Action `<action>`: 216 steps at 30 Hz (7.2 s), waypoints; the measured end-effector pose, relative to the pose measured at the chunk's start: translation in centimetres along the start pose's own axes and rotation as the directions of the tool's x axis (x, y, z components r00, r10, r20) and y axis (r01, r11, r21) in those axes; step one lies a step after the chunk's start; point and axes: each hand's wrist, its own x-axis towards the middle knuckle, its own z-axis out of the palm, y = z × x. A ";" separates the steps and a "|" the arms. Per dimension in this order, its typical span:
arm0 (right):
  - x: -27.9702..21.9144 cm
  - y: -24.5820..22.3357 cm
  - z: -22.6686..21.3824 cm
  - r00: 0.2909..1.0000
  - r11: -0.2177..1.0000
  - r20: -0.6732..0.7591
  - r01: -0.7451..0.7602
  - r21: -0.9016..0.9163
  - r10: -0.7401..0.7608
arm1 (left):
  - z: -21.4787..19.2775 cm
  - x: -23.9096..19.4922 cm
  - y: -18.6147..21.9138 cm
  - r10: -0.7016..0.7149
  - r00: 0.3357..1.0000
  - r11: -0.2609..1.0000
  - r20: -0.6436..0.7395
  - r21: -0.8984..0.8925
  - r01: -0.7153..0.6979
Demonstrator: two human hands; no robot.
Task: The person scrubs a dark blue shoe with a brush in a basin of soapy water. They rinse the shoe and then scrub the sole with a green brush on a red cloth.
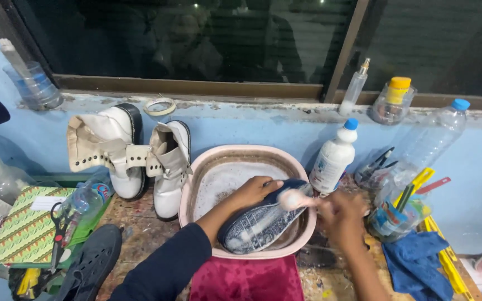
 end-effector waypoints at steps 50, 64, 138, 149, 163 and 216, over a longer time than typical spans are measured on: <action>2.3 2.2 -0.1 1.000 1.000 0.003 0.014 -0.022 -0.014 | 0.7 0.8 -1.3 0.011 0.999 0.953 0.035 -0.303 0.000; 2.9 2.3 -0.9 0.999 0.996 0.043 -0.028 -0.088 0.032 | -0.4 0.3 0.1 -0.019 0.988 0.985 0.151 -0.167 0.044; 4.1 -5.4 1.8 0.846 0.640 0.465 0.512 -0.572 -0.261 | -9.4 -0.9 -5.3 -0.051 0.759 0.843 -0.649 -0.435 -0.316; 4.4 -5.4 3.2 0.844 0.560 0.537 0.441 -0.701 0.007 | -8.8 -3.2 -1.0 0.073 0.617 0.825 -0.783 -0.301 -0.479; 2.7 -6.4 1.9 0.907 0.499 0.380 0.419 -0.759 -0.183 | -8.5 -2.7 -2.0 0.220 0.507 0.868 -0.833 -0.070 -0.492; 5.3 -7.9 -0.6 0.729 0.628 0.677 0.573 -0.526 -0.099 | -7.5 -2.8 -1.7 0.271 0.461 0.882 -0.845 0.026 -0.471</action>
